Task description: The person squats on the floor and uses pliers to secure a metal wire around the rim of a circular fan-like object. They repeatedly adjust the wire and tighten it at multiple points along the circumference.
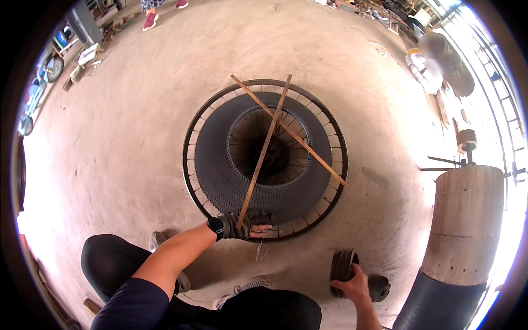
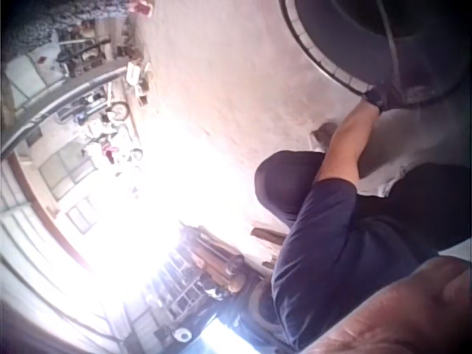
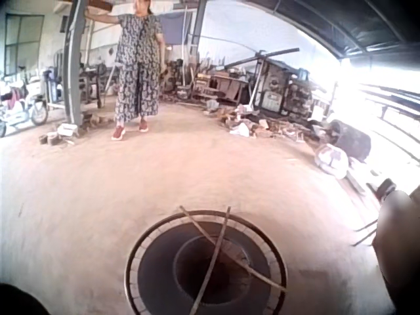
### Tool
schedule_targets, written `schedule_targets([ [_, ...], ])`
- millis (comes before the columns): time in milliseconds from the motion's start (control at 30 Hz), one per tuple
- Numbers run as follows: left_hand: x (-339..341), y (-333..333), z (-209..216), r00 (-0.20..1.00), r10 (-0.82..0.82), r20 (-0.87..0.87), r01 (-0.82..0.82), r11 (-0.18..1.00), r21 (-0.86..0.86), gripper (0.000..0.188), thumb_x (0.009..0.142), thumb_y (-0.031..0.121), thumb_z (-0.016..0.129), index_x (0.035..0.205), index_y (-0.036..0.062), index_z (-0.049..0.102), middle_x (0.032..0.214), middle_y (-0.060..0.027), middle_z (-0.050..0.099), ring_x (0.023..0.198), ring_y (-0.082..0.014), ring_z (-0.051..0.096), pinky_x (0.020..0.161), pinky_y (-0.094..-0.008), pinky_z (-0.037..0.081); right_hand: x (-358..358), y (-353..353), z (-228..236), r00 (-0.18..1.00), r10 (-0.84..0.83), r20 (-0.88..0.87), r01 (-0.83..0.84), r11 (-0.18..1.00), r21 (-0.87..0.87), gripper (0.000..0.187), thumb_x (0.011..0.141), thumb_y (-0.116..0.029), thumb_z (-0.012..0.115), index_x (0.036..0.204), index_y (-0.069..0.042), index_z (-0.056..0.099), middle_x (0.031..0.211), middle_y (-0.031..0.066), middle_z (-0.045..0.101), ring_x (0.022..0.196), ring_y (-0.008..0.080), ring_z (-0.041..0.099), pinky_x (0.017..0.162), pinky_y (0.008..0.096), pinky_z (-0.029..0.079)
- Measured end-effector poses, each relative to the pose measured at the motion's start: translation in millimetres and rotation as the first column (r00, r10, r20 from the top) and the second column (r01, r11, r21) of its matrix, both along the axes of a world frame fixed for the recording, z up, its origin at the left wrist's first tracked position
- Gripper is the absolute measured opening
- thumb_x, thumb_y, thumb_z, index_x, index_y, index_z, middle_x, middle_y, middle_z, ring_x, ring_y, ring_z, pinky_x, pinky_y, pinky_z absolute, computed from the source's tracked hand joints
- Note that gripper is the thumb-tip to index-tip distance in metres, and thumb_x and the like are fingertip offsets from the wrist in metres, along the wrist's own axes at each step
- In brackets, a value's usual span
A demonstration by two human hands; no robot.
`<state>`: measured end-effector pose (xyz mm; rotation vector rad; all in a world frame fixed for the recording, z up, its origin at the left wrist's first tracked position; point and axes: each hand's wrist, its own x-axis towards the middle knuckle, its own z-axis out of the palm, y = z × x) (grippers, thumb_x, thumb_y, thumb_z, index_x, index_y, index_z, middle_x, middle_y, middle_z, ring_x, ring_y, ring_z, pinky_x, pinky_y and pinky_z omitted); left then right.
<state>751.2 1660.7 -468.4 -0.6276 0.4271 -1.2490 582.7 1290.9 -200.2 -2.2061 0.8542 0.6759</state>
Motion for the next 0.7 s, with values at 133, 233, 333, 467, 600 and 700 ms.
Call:
schedule_targets([
  [133, 3, 5, 8, 0.999, 0.009, 0.051, -0.014, 0.995, 0.097, 0.057, 0.101, 0.037, 0.021, 0.150, 0.0095, 0.026, 0.159, -0.0217, 0.023, 0.150, -0.0351, 0.020, 0.124, -0.0502, 0.012, -73, -14, -89, 0.990, 0.094, -0.105, -0.122, 0.945, -0.305, 0.091, 0.053, -0.030, 0.091, 0.128, 0.003, 0.051, 0.112, 0.0243, 0.066, 0.106, 0.0375, 0.063, 0.097, 0.0454, 0.047],
  [233, -4, 11, 3, 0.813, -0.041, -0.582, -0.056, 0.987, -0.148, 0.057, 0.100, 0.038, 0.021, 0.150, 0.0091, 0.025, 0.160, -0.0215, 0.021, 0.150, -0.0350, 0.019, 0.124, -0.0491, 0.011, -116, 10, -127, 0.992, 0.086, -0.096, -0.120, 0.892, -0.437, 0.091, 0.056, -0.038, 0.087, 0.129, 0.001, 0.051, 0.116, 0.0246, 0.064, 0.111, 0.0385, 0.060, 0.104, 0.0492, 0.040],
  [333, 4, 6, 14, 0.628, -0.096, -0.772, -0.039, 0.987, -0.154, 0.057, 0.100, 0.038, 0.021, 0.150, 0.0088, 0.024, 0.161, -0.0215, 0.019, 0.151, -0.0345, 0.017, 0.124, -0.0482, 0.011, -159, 23, -179, 0.986, 0.136, -0.091, -0.164, 0.782, -0.602, 0.088, 0.058, -0.041, 0.084, 0.129, -0.001, 0.052, 0.120, 0.0247, 0.062, 0.115, 0.0377, 0.057, 0.108, 0.0518, 0.032],
  [467, 3, 13, 3, 0.576, -0.110, -0.810, 0.022, 0.993, -0.119, 0.057, 0.100, 0.037, 0.022, 0.149, 0.0084, 0.025, 0.161, -0.0222, 0.017, 0.151, -0.0339, 0.016, 0.125, -0.0472, 0.011, -164, 36, -206, 0.978, 0.199, -0.069, -0.186, 0.664, -0.724, 0.084, 0.060, -0.042, 0.082, 0.127, -0.002, 0.054, 0.119, 0.0266, 0.061, 0.111, 0.0399, 0.058, 0.102, 0.0509, 0.039],
  [600, 5, 6, 2, 0.199, -0.246, -0.949, 0.005, 0.968, -0.250, 0.054, 0.101, 0.034, 0.023, 0.148, 0.0079, 0.027, 0.160, -0.0217, 0.021, 0.151, -0.0341, 0.017, 0.125, -0.0456, 0.012, -28, 40, -107, 0.934, 0.280, -0.221, -0.349, 0.846, -0.403, 0.067, 0.071, -0.033, 0.079, 0.125, -0.001, 0.056, 0.115, 0.0245, 0.061, 0.105, 0.0401, 0.059, 0.091, 0.0488, 0.047],
  [700, -2, 11, -5, -0.809, -0.584, 0.060, -0.586, 0.810, -0.009, 0.057, 0.100, 0.037, 0.025, 0.148, 0.0078, 0.029, 0.158, -0.0206, 0.027, 0.150, -0.0341, 0.020, 0.124, -0.0478, 0.013, 133, 108, -30, 0.605, 0.530, 0.595, -0.228, 0.831, -0.508, 0.038, 0.084, -0.013, 0.073, 0.118, -0.001, 0.060, 0.107, 0.0184, 0.064, 0.098, 0.0379, 0.061, 0.083, 0.0446, 0.050],
])
